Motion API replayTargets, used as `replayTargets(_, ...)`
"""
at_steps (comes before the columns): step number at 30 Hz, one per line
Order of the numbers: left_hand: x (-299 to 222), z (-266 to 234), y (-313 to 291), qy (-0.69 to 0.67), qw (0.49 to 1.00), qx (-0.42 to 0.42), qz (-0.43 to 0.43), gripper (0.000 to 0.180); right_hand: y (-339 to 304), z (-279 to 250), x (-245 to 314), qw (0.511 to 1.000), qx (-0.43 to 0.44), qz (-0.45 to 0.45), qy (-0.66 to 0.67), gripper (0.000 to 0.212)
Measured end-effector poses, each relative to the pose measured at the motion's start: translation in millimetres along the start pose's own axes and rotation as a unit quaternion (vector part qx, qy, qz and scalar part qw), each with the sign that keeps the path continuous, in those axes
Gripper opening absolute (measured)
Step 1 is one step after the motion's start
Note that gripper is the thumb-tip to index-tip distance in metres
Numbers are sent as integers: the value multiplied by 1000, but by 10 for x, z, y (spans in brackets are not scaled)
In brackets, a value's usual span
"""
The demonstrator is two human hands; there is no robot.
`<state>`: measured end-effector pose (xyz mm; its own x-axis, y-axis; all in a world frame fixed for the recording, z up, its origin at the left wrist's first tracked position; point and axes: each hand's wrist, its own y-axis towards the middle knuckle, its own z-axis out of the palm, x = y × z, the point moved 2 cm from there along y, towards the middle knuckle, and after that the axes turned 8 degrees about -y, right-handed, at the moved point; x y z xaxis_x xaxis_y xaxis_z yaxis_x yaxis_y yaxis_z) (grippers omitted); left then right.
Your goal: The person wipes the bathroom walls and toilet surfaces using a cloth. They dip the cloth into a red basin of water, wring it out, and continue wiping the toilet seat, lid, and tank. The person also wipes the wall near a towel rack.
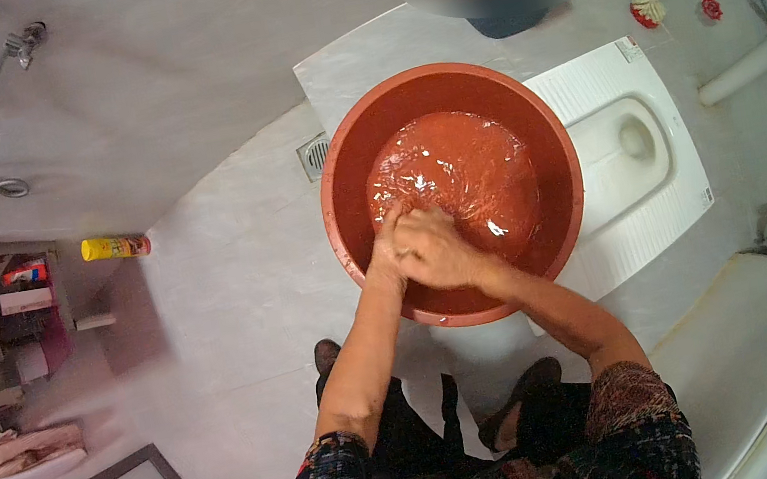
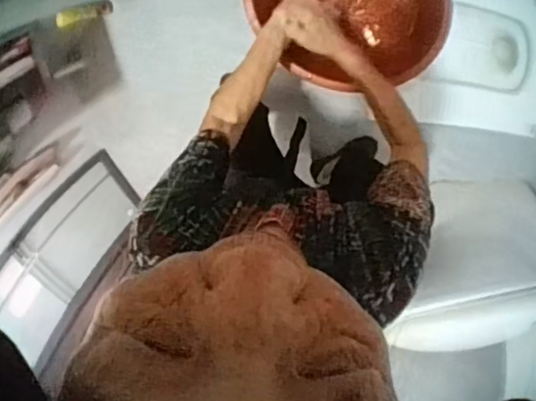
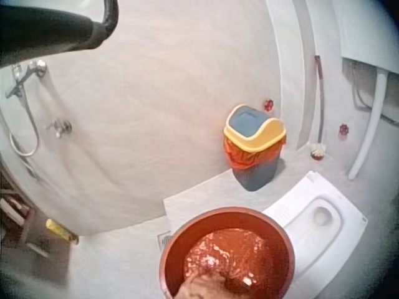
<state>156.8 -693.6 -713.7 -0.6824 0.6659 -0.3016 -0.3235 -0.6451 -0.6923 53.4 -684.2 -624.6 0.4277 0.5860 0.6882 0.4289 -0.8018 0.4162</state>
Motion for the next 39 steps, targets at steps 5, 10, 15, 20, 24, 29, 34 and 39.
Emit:
replayTargets(5,-34,165,-49,-108,965,210,-111,39,30,-78,284,993,-79,-54,71,13)
replayTargets(10,-7,409,-155,132,976,81,150,35,274,-148,186,982,-130,-80,-114,19)
replayTargets(15,14,807,-284,-21,990,29,135,43,454,-265,-257,974,-126,175,-71,22)
replayTargets(20,34,1078,-409,-22,993,1,114,81,254,-253,-547,850,-100,405,323,33)
replayTargets(24,-21,1028,-379,-16,994,85,69,82,226,-372,-498,814,-25,390,429,28)
replayTargets(29,83,958,-322,31,997,75,-13,64,155,-423,-510,857,-115,296,405,13)
replayTargets(34,22,753,-399,148,979,142,-6,64,240,-586,-249,786,-75,203,579,37)
replayTargets(39,-61,808,-481,195,942,262,-80,52,377,-625,-138,898,-102,144,403,17)
